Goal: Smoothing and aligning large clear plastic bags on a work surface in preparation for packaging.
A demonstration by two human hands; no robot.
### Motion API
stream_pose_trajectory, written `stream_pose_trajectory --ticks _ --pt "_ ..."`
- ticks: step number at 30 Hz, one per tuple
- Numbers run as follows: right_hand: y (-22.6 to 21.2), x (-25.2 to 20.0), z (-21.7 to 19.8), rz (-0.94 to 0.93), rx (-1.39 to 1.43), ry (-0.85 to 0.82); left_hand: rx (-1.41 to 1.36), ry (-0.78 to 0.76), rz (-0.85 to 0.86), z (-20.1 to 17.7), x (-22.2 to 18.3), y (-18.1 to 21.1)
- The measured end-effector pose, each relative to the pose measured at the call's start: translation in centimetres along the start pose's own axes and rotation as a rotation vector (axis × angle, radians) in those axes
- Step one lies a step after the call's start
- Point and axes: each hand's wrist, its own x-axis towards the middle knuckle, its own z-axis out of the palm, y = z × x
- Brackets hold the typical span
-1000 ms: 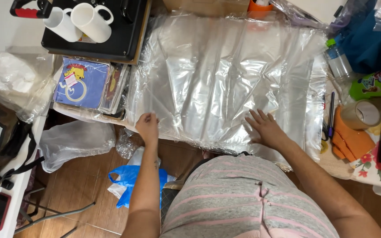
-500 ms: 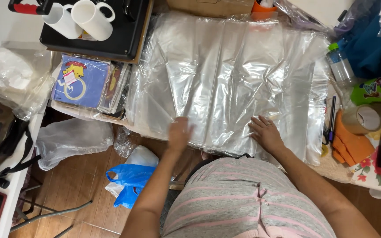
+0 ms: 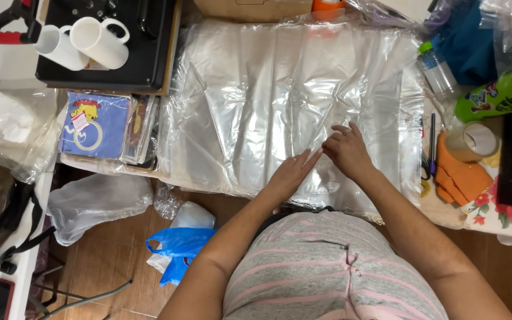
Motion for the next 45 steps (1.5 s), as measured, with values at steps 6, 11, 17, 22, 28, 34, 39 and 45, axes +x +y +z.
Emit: stream_pose_trajectory --ticks 6,11,17,22,28,34,39,45 --pt "-0.1 1.7 -0.2 0.062 0.088 -0.046 -0.072 -0.175 -0.116 0.2 -2.9 0.4" --pt "-1.7 3.8 -2.1 0.017 0.201 -0.057 -0.088 -0.005 -0.140 1.8 -3.2 0.6" --pt "-3.4 6.3 -4.1 -0.028 0.289 -0.033 0.092 0.182 -0.219 2.3 -2.1 2.4" --pt "-3.9 7.4 -7.3 -0.130 0.428 0.241 0.303 0.627 -0.214 2.7 -2.4 0.3" --pt "-0.8 4.1 -7.6 -0.002 0.583 0.627 -0.613 0.931 -0.640 -3.1 -5.9 -0.9" --pt "-1.8 -0.2 -2.6 0.198 0.546 0.205 -0.795 1.112 -0.942 -6.3 -10.0 -3.4" --pt "-2.8 -1.9 -0.4 -0.242 0.099 -0.380 -0.867 1.286 -1.220 -1.8 -16.4 -10.2" --pt "-2.5 -4.2 4.1 -0.287 -0.165 -0.539 -0.924 1.206 -1.636 3.9 -21.6 -14.7"
